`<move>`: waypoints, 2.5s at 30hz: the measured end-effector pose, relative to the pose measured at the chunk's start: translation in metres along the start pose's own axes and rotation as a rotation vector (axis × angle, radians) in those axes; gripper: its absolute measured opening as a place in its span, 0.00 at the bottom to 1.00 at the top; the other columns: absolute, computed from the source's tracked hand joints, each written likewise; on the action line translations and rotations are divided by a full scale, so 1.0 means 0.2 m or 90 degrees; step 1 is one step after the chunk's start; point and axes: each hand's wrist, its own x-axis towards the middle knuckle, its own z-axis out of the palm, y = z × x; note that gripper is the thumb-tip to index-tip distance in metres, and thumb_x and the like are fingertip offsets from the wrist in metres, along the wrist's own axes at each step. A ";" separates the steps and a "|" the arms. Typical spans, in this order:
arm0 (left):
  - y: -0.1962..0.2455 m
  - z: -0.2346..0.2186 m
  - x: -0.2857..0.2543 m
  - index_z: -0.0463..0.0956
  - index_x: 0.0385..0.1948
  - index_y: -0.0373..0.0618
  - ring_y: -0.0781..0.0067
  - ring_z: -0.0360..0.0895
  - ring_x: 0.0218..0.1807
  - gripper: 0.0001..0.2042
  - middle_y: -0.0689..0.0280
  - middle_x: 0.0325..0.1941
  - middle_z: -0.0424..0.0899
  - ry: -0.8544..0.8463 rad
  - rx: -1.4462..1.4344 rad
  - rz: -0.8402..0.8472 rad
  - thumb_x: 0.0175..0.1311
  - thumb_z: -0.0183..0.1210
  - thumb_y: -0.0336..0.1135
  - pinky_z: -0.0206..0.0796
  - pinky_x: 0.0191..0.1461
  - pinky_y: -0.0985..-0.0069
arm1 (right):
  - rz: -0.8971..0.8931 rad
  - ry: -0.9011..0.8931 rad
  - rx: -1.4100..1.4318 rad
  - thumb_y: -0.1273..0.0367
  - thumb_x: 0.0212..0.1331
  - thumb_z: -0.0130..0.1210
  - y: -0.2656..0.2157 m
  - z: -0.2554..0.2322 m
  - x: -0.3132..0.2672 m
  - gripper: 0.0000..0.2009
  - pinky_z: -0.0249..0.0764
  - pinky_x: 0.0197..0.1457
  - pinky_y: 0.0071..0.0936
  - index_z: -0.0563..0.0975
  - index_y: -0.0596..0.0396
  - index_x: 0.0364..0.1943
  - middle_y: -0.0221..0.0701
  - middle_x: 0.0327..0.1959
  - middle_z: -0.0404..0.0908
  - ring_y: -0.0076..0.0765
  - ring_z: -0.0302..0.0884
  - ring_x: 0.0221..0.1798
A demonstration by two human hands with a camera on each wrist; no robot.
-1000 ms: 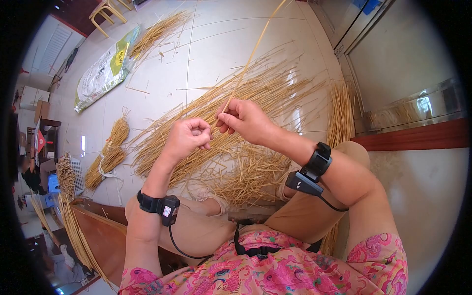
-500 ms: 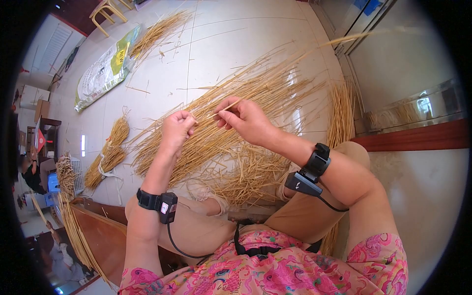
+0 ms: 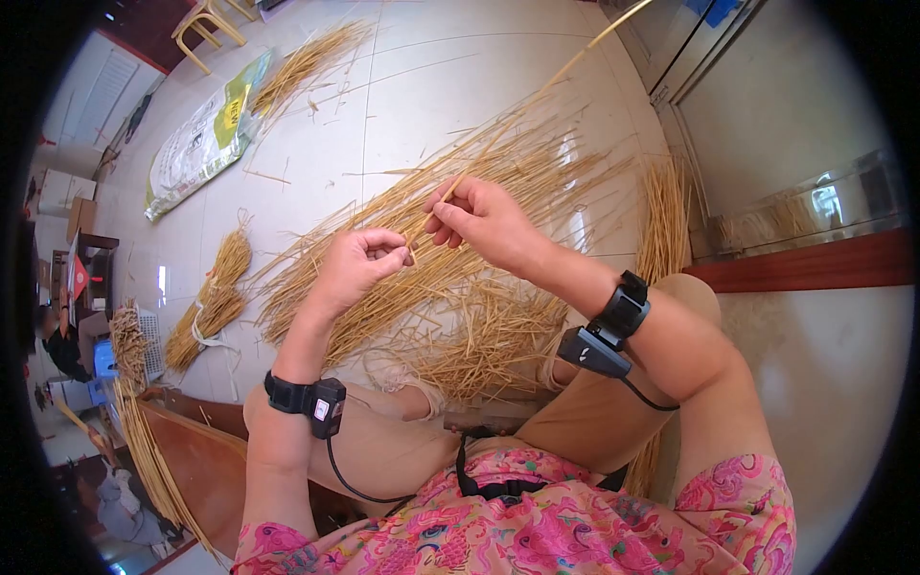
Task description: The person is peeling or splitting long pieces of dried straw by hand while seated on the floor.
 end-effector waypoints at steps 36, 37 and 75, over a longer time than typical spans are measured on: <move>-0.10 -0.18 0.06 0.78 0.28 0.38 0.84 0.72 0.20 0.05 0.66 0.20 0.80 0.260 0.170 -0.126 0.55 0.54 0.27 0.64 0.25 0.84 | -0.068 -0.029 -0.021 0.73 0.63 0.48 -0.03 0.00 0.01 0.05 0.73 0.37 0.18 0.72 0.60 0.36 0.29 0.29 0.78 0.19 0.76 0.33; -0.08 -0.18 0.05 0.78 0.29 0.37 0.85 0.72 0.21 0.05 0.67 0.21 0.80 0.223 0.155 -0.105 0.56 0.54 0.27 0.64 0.25 0.85 | -0.053 -0.022 -0.023 0.73 0.63 0.48 -0.04 -0.01 0.01 0.04 0.74 0.37 0.18 0.72 0.60 0.36 0.29 0.29 0.78 0.20 0.76 0.33; -0.03 -0.02 0.03 0.73 0.36 0.39 0.61 0.75 0.36 0.06 0.56 0.34 0.77 0.156 0.246 0.208 0.64 0.49 0.31 0.66 0.39 0.70 | -0.047 0.148 -0.021 0.68 0.61 0.53 -0.08 -0.05 0.01 0.10 0.67 0.26 0.14 0.73 0.60 0.42 0.26 0.24 0.74 0.17 0.70 0.25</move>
